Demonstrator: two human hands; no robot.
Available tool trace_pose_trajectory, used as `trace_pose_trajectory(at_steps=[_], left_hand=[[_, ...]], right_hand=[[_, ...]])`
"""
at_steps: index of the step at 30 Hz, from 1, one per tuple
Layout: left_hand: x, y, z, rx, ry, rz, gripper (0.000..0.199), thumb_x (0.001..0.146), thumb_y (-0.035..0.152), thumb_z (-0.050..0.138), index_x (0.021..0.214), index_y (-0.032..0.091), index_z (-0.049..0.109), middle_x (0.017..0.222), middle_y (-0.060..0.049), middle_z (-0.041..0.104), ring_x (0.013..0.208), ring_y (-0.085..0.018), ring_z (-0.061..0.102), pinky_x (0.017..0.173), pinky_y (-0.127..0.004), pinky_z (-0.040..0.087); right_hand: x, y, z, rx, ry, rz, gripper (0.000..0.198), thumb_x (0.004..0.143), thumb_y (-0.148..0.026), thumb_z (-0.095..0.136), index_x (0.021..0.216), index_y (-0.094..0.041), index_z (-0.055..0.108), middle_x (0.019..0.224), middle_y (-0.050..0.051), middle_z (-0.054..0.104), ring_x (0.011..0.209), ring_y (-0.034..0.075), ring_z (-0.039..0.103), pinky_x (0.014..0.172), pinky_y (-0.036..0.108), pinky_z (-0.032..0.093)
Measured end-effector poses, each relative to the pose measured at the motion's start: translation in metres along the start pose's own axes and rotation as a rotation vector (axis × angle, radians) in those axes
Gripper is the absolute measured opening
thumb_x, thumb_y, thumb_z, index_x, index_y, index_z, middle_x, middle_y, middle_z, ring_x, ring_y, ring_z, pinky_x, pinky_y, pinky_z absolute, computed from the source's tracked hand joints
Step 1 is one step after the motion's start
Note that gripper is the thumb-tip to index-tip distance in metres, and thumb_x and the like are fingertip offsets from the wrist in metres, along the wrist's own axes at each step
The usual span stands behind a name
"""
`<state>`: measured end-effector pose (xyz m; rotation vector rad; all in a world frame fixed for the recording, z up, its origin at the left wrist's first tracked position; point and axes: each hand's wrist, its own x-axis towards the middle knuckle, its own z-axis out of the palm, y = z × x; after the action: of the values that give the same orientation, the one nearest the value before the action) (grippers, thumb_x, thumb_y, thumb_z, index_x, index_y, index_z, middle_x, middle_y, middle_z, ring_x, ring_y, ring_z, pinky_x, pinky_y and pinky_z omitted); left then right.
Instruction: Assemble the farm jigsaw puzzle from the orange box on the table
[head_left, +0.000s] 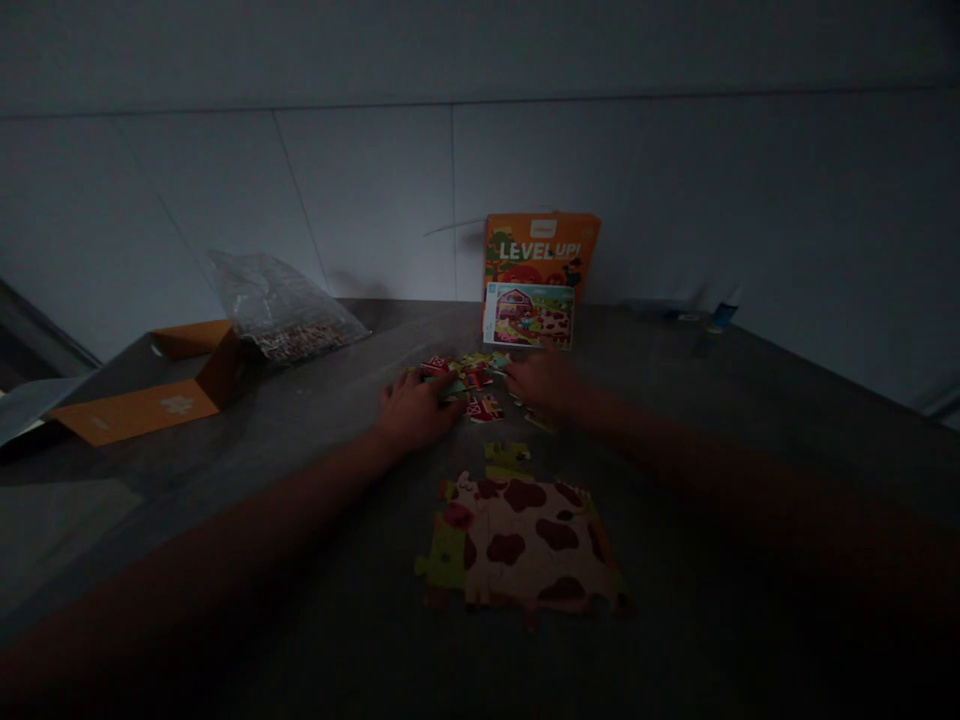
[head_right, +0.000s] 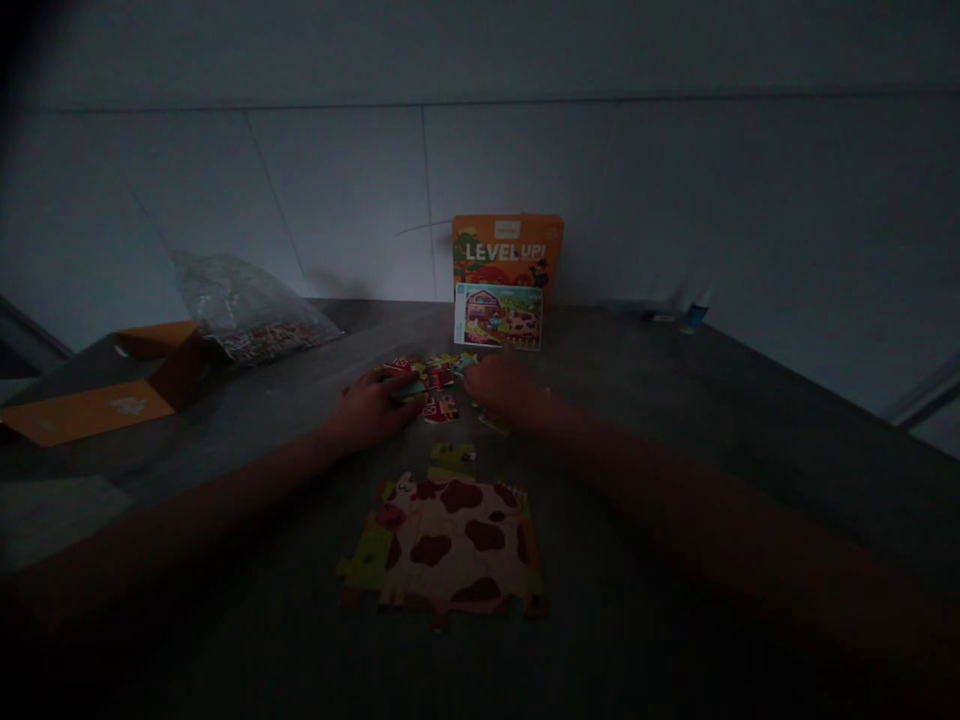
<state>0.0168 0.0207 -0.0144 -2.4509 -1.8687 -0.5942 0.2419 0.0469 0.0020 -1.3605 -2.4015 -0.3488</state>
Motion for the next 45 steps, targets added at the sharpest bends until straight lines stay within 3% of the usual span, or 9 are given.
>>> trace_pose_trajectory(at_steps=[3, 7, 12, 17, 24, 32, 38, 41, 45], left_hand=[[0.0, 0.0, 0.0, -0.001, 0.004, -0.001, 0.053, 0.087, 0.057, 0.05, 0.134, 0.032, 0.056, 0.134, -0.016, 0.053, 0.125, -0.04, 0.048, 0.097, -0.065, 0.038], [-0.002, 0.008, -0.007, -0.067, 0.104, 0.104, 0.055, 0.084, 0.054, 0.06, 0.129, 0.024, 0.06, 0.143, -0.018, 0.043, 0.137, -0.044, 0.033, 0.105, -0.064, 0.033], [-0.009, 0.023, -0.017, -0.296, 0.239, 0.439, 0.033, 0.088, 0.04, 0.062, 0.115, 0.021, 0.065, 0.14, -0.01, 0.05, 0.139, -0.031, 0.035, 0.113, -0.051, 0.033], [-0.006, 0.023, -0.014, -0.387, 0.221, 0.35, 0.016, 0.09, 0.032, 0.059, 0.085, 0.02, 0.069, 0.122, -0.008, 0.062, 0.12, -0.025, 0.054, 0.105, -0.046, 0.043], [-0.004, 0.021, -0.01, -0.356, 0.177, 0.464, 0.01, 0.084, 0.031, 0.068, 0.088, 0.022, 0.07, 0.122, -0.006, 0.062, 0.119, -0.025, 0.053, 0.109, -0.048, 0.037], [-0.001, 0.007, -0.029, -0.06, 0.502, 0.401, 0.016, 0.089, 0.029, 0.059, 0.083, 0.022, 0.071, 0.131, -0.007, 0.052, 0.134, -0.032, 0.033, 0.108, -0.055, 0.035], [0.001, 0.0, -0.02, 0.105, 0.277, 0.309, 0.012, 0.074, 0.027, 0.068, 0.081, 0.02, 0.075, 0.13, -0.012, 0.051, 0.132, -0.046, 0.03, 0.102, -0.064, 0.035], [0.001, 0.003, -0.019, 0.074, 0.229, 0.294, 0.016, 0.072, 0.027, 0.066, 0.083, 0.02, 0.076, 0.128, -0.013, 0.055, 0.132, -0.044, 0.034, 0.104, -0.064, 0.034], [-0.003, 0.013, -0.024, -0.167, 0.203, 0.394, 0.049, 0.082, 0.024, 0.056, 0.13, 0.021, 0.059, 0.117, -0.008, 0.065, 0.124, -0.028, 0.049, 0.108, -0.049, 0.04]], right_hand=[[-0.021, 0.001, -0.011, 0.023, 0.156, 0.039, 0.035, 0.097, -0.026, 0.037, 0.094, -0.016, 0.07, 0.093, 0.014, 0.071, 0.094, 0.028, 0.063, 0.1, 0.049, 0.037], [-0.037, -0.01, -0.014, 0.49, 0.467, 0.309, 0.035, 0.092, -0.039, 0.046, 0.099, -0.015, 0.071, 0.087, 0.009, 0.072, 0.078, 0.025, 0.065, 0.073, 0.037, 0.049], [-0.036, -0.027, -0.011, 0.733, 0.357, 0.322, 0.034, 0.088, -0.045, 0.051, 0.086, -0.018, 0.073, 0.076, 0.004, 0.072, 0.071, 0.021, 0.064, 0.066, 0.032, 0.047], [-0.036, -0.033, -0.014, 0.731, 0.298, 0.265, 0.03, 0.088, -0.042, 0.052, 0.083, -0.021, 0.072, 0.079, 0.003, 0.072, 0.074, 0.021, 0.065, 0.067, 0.03, 0.046], [-0.036, -0.03, -0.008, 0.807, 0.288, 0.302, 0.031, 0.088, -0.045, 0.053, 0.081, -0.021, 0.07, 0.069, 0.001, 0.068, 0.065, 0.018, 0.061, 0.061, 0.028, 0.045], [-0.034, -0.022, -0.004, 0.894, 0.462, 0.45, 0.031, 0.085, -0.046, 0.055, 0.08, -0.019, 0.068, 0.069, 0.002, 0.065, 0.064, 0.017, 0.059, 0.057, 0.027, 0.045], [-0.034, -0.016, -0.004, 0.932, 0.546, 0.526, 0.028, 0.078, -0.046, 0.063, 0.077, -0.018, 0.064, 0.066, 0.001, 0.063, 0.062, 0.017, 0.059, 0.056, 0.028, 0.045], [-0.033, -0.015, -0.002, 0.902, 0.6, 0.508, 0.023, 0.076, -0.041, 0.066, 0.073, -0.019, 0.06, 0.069, 0.001, 0.062, 0.068, 0.018, 0.059, 0.063, 0.03, 0.048], [-0.035, -0.02, -0.005, 0.855, 0.607, 0.305, 0.01, 0.076, -0.03, 0.067, 0.074, -0.021, 0.061, 0.088, 0.005, 0.06, 0.085, 0.021, 0.06, 0.075, 0.034, 0.052]])
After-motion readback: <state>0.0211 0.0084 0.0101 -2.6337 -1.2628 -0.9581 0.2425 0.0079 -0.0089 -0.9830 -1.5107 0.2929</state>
